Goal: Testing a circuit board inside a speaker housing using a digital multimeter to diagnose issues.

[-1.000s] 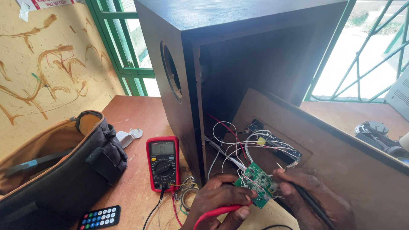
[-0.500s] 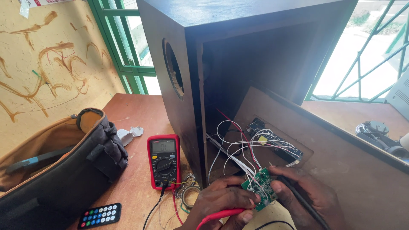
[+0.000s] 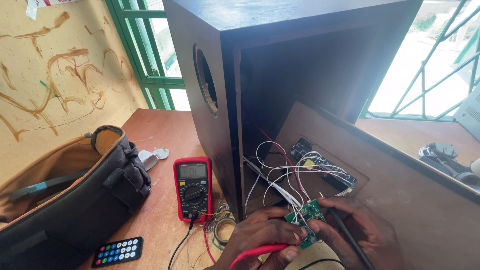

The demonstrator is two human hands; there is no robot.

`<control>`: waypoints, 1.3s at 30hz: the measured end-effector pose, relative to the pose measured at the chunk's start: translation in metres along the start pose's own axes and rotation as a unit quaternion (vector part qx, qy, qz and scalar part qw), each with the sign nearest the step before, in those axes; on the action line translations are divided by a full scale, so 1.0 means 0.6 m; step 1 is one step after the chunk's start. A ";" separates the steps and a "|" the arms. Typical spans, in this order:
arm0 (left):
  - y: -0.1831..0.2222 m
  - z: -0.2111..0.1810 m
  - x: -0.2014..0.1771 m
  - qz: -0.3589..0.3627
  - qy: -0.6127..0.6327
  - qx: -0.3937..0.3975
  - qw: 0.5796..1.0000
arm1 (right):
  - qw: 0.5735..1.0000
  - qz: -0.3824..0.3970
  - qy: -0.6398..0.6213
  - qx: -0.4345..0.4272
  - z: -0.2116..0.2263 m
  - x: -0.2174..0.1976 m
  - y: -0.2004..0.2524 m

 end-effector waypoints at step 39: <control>0.131 0.327 0.005 0.300 0.214 -0.287 0.884 | 0.972 0.066 -0.217 0.060 -0.151 0.059 -0.016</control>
Point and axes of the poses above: each hand's wrist, its own y-axis away from the middle knuckle, its own x-axis out of the palm, z = x × y, the point moved 1 cm from there along -y, towards the middle knuckle, and after that the axes turned 3 degrees about y, right-handed, at the moved point
